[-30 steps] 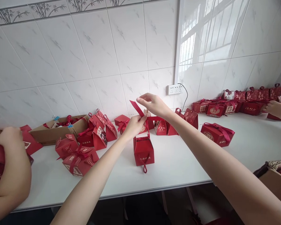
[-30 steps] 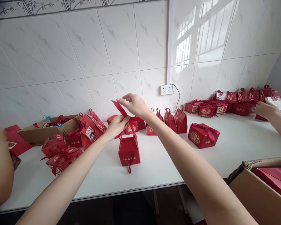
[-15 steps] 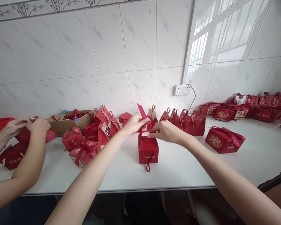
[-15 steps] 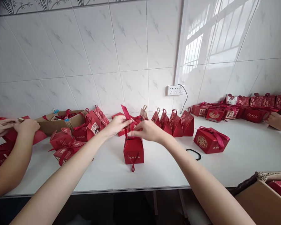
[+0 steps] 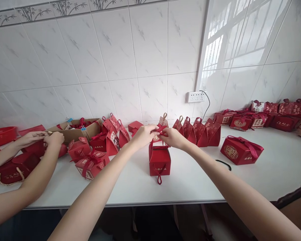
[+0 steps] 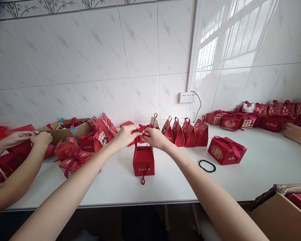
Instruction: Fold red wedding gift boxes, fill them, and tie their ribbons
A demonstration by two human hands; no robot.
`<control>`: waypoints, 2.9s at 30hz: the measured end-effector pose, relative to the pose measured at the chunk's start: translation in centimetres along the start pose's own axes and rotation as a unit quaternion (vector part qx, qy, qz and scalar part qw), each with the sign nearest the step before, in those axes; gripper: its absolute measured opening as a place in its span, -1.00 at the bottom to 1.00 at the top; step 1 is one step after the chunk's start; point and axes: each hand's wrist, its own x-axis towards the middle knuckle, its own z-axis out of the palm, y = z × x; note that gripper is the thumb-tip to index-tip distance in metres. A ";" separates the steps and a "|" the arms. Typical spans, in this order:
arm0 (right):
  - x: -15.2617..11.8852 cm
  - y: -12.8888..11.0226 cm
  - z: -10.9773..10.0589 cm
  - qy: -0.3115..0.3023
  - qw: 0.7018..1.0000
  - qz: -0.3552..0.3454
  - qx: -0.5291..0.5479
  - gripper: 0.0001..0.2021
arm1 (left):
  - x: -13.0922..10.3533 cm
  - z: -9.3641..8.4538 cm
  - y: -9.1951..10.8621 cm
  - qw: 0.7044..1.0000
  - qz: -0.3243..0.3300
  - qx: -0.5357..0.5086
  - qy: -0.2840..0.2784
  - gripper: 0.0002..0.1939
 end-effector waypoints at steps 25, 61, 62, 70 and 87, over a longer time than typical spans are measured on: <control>-8.9 4.7 0.7 0.246 0.940 0.216 0.098 -0.64 | -8.5 4.3 -6.8 0.747 -0.323 -0.496 0.302 -0.60; -8.1 5.7 -4.7 0.273 0.928 0.160 0.198 -0.41 | -13.7 -2.3 -4.5 0.833 -0.295 -0.373 0.284 -0.65; -7.6 5.2 -5.0 0.271 0.929 0.158 0.196 -0.44 | -13.1 -2.6 -4.5 0.839 -0.287 -0.364 0.285 -0.64; -9.5 6.5 -7.3 0.201 0.935 0.257 0.137 -0.36 | -10.7 -3.2 -6.5 0.927 -0.334 -0.042 0.164 -0.63; -7.1 4.3 1.6 -0.041 0.984 0.162 0.066 -0.73 | -9.1 4.3 -3.6 0.899 -0.265 -0.332 -0.105 -0.58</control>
